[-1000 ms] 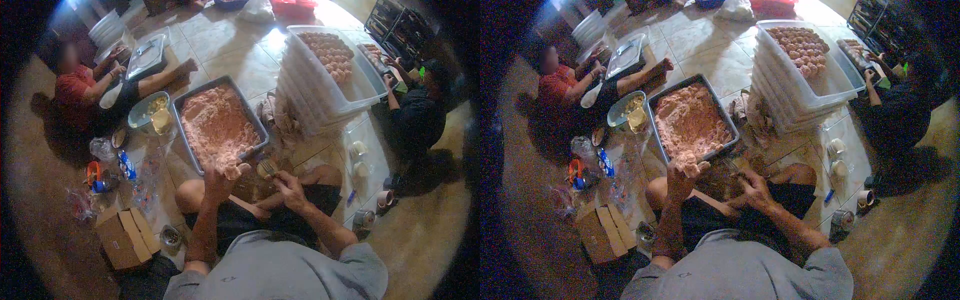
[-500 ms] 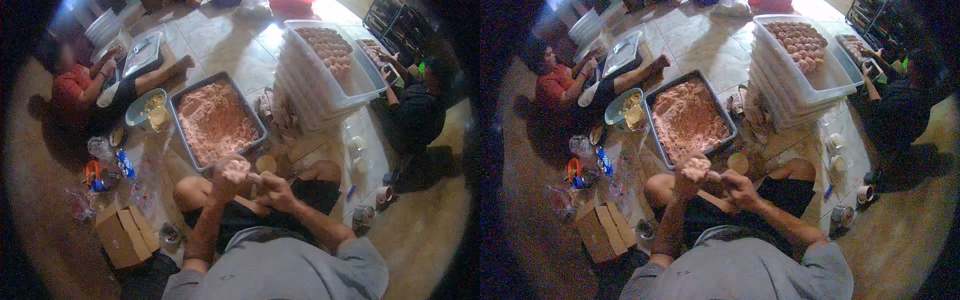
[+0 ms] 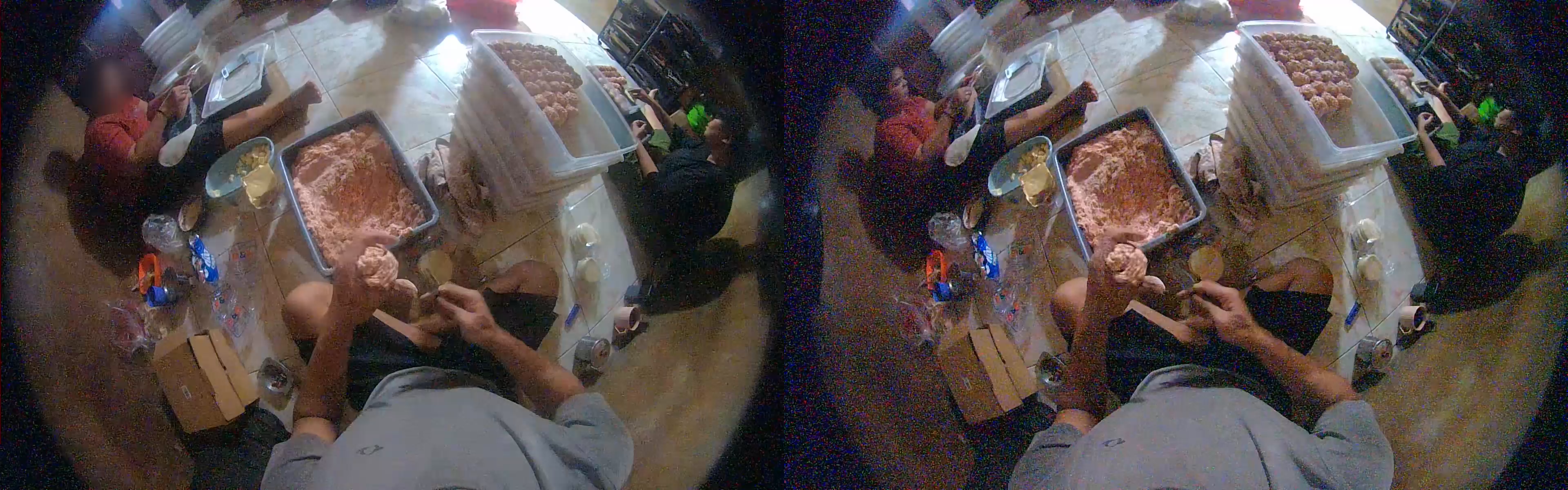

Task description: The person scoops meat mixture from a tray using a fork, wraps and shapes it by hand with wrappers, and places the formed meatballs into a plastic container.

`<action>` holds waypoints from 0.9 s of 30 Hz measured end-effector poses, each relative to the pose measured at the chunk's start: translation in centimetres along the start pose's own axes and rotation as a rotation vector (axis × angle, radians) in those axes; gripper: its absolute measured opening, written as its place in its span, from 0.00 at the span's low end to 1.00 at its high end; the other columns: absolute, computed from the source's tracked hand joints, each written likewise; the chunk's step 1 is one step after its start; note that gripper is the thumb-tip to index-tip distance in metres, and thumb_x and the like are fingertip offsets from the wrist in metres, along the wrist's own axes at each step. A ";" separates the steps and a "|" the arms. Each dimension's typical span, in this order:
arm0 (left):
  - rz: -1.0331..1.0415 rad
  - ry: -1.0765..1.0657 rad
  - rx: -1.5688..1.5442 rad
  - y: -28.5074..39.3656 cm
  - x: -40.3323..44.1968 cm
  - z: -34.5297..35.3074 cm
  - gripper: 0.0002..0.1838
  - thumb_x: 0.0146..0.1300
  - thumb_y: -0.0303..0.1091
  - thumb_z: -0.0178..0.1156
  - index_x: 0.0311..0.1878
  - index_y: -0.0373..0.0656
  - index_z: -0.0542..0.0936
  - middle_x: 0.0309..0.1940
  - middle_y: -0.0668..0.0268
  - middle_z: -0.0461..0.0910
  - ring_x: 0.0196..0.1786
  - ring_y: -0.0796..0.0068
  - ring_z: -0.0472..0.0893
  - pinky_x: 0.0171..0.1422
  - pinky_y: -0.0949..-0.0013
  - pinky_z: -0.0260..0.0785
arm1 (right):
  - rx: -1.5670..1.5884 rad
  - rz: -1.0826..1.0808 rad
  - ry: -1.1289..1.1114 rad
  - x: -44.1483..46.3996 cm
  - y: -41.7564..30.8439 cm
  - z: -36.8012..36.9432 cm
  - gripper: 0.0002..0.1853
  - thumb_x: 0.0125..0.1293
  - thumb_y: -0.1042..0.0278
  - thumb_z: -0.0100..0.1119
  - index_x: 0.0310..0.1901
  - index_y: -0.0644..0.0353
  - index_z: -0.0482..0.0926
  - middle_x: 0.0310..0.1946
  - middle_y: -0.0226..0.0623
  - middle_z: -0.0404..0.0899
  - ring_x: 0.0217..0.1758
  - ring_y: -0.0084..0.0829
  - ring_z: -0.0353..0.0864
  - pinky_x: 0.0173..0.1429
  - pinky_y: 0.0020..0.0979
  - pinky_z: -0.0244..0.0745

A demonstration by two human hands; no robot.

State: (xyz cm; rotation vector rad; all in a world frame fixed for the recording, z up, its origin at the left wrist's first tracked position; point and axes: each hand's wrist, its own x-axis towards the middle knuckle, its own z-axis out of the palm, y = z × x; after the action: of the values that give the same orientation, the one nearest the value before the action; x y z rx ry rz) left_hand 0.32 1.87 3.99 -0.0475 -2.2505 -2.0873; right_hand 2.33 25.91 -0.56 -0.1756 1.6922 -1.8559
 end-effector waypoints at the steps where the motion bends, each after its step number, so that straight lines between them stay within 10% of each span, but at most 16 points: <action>1: 0.062 -0.031 0.050 0.2 0.0 0.4 0.18 0.53 0.36 0.78 0.42 0.41 0.80 0.35 0.68 0.82 0.37 0.76 0.80 0.41 0.67 0.74 | -0.001 0.005 0.000 0.3 0.6 0.1 0.12 0.71 0.71 0.60 0.53 0.62 0.82 0.42 0.35 0.80 0.47 0.28 0.80 0.55 0.29 0.74; 4: 0.207 -0.010 0.202 -3.2 0.0 3.0 0.13 0.55 0.32 0.74 0.40 0.39 0.81 0.34 0.67 0.83 0.37 0.77 0.81 0.42 0.69 0.74 | -0.313 -0.524 0.065 1.5 0.8 1.6 0.17 0.61 0.76 0.66 0.52 0.64 0.80 0.44 0.35 0.75 0.50 0.28 0.77 0.53 0.30 0.74; 7: 0.211 0.048 0.650 -1.3 -0.4 2.9 0.09 0.58 0.30 0.72 0.37 0.39 0.81 0.34 0.66 0.83 0.39 0.77 0.81 0.44 0.70 0.75 | -0.522 -0.384 0.179 1.1 -2.3 1.7 0.29 0.50 0.65 0.76 0.54 0.64 0.80 0.42 0.40 0.77 0.45 0.36 0.79 0.51 0.32 0.75; 10: -0.009 -0.131 -0.088 -0.9 -0.4 0.2 0.22 0.53 0.35 0.79 0.45 0.38 0.80 0.36 0.68 0.83 0.38 0.78 0.80 0.45 0.70 0.76 | -0.440 -0.384 0.212 -0.2 -1.6 0.3 0.14 0.66 0.74 0.64 0.53 0.65 0.80 0.44 0.37 0.79 0.45 0.30 0.81 0.52 0.30 0.76; 15: 0.172 -0.082 0.238 0.2 -0.5 -0.9 0.30 0.45 0.32 0.84 0.50 0.36 0.79 0.38 0.69 0.83 0.39 0.81 0.80 0.45 0.74 0.77 | -0.191 -0.143 0.152 -0.8 -0.8 0.2 0.11 0.69 0.81 0.56 0.51 0.65 0.81 0.40 0.30 0.74 0.45 0.23 0.75 0.50 0.24 0.71; 21: -0.019 -0.095 -0.330 -0.3 0.0 1.0 0.09 0.63 0.32 0.65 0.43 0.38 0.80 0.33 0.63 0.81 0.38 0.75 0.81 0.40 0.69 0.74 | -0.108 -0.245 0.056 0.2 0.6 0.6 0.12 0.69 0.75 0.60 0.53 0.64 0.80 0.47 0.38 0.81 0.49 0.29 0.81 0.58 0.29 0.74; 22: 0.225 -0.112 0.217 -1.5 0.3 1.3 0.08 0.63 0.33 0.64 0.37 0.38 0.81 0.28 0.63 0.81 0.34 0.74 0.82 0.38 0.68 0.74 | -0.244 -0.399 0.094 0.8 0.6 1.3 0.15 0.65 0.72 0.64 0.53 0.64 0.80 0.46 0.39 0.80 0.48 0.31 0.81 0.56 0.30 0.75; 27: 0.162 0.084 0.371 -0.8 0.0 1.6 0.11 0.61 0.36 0.70 0.38 0.39 0.83 0.29 0.63 0.83 0.33 0.73 0.82 0.40 0.67 0.75 | -0.771 -0.444 0.190 0.7 -3.6 1.4 0.23 0.58 0.67 0.73 0.54 0.62 0.78 0.42 0.47 0.79 0.46 0.40 0.82 0.50 0.36 0.78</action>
State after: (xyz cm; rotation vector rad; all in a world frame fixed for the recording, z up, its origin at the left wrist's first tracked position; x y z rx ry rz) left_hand 0.18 3.36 3.10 -0.1142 -2.4482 -1.5399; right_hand 1.23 24.30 2.84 -0.7547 2.6006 -1.4202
